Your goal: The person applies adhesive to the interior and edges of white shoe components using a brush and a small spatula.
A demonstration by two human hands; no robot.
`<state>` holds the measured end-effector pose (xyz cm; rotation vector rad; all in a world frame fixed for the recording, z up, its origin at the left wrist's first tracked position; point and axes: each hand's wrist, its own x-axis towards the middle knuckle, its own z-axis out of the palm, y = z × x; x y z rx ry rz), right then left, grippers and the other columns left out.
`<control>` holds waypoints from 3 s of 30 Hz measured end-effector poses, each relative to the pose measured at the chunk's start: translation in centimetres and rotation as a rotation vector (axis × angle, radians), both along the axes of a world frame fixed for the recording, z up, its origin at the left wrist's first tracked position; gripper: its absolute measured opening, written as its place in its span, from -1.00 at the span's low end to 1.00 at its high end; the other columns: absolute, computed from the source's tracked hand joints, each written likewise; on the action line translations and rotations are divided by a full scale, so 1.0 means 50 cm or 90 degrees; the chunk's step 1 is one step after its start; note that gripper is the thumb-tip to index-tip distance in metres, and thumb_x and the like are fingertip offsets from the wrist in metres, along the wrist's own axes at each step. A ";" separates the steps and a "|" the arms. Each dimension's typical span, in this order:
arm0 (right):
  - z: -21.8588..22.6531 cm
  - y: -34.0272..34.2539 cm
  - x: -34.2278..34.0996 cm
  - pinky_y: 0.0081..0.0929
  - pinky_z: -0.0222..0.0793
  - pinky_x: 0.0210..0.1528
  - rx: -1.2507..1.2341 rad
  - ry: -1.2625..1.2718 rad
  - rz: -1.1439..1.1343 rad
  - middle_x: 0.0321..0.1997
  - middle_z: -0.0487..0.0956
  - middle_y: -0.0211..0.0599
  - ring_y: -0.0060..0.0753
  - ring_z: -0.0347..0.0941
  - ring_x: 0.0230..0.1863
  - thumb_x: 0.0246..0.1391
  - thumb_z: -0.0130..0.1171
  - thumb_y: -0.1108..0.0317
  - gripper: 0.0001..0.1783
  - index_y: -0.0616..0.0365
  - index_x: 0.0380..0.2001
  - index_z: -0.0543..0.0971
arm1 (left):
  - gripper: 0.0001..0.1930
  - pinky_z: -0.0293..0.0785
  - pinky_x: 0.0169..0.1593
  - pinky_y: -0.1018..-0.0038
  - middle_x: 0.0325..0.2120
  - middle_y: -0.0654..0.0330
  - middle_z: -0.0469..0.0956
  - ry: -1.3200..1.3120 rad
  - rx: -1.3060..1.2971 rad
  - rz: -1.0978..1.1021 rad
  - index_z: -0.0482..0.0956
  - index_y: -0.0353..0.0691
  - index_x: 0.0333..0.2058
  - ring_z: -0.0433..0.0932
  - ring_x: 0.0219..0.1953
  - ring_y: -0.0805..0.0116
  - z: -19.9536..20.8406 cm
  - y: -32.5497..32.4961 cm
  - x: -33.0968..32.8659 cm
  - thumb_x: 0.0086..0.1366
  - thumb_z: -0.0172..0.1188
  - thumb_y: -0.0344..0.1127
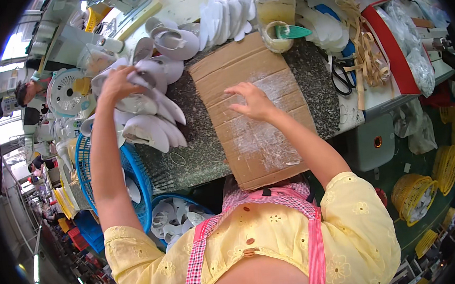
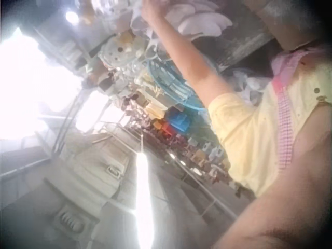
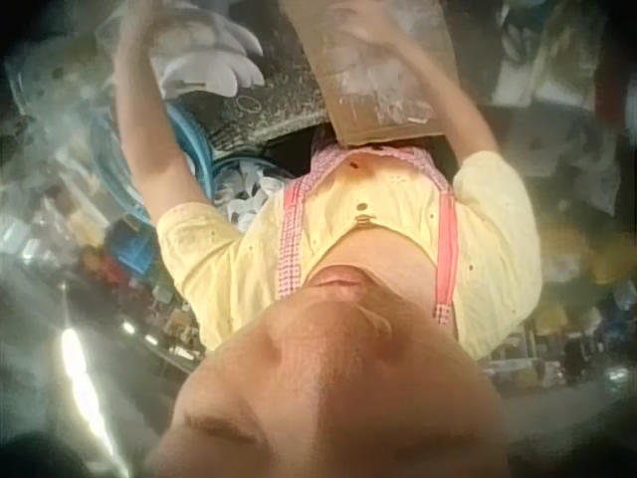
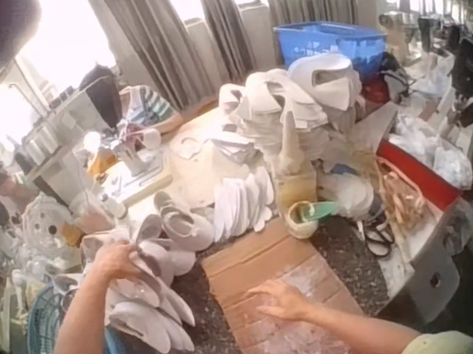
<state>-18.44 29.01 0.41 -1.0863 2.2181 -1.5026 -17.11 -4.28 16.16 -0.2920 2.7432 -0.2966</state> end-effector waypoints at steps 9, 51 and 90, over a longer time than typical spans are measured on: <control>-0.040 0.179 -0.149 -0.66 0.27 -0.18 -0.309 -0.222 -0.478 -0.31 0.42 -0.35 -0.59 0.34 -0.28 -0.13 0.16 0.45 -0.57 0.26 -0.13 0.33 | -0.83 0.36 -0.32 0.47 -0.25 0.22 0.45 0.665 -0.240 -0.208 0.40 -0.16 -0.32 0.46 -0.29 0.27 0.097 0.006 0.044 0.07 0.09 -0.32; 0.020 0.008 -0.133 -0.66 0.35 -0.35 -0.022 -0.241 0.204 -0.42 0.55 -0.39 -0.62 0.44 -0.39 -0.17 0.08 0.62 -0.84 0.18 -0.45 0.55 | -0.75 0.41 -0.32 0.46 -0.51 0.12 0.53 0.095 0.730 0.373 0.45 -0.29 -0.42 0.52 -0.43 0.27 -0.318 0.339 0.146 -0.19 0.16 -0.52; 0.027 -0.008 -0.099 -0.76 0.24 -0.59 -0.253 -0.440 -0.057 -0.48 0.52 -0.42 -0.71 0.33 -0.58 -0.15 0.13 0.53 -0.90 0.18 -0.46 0.54 | -0.06 0.29 -0.03 0.42 -0.13 0.01 0.39 0.006 1.287 0.587 -0.16 -0.24 0.17 0.38 -0.07 0.28 -0.238 0.335 0.164 0.02 -0.61 0.45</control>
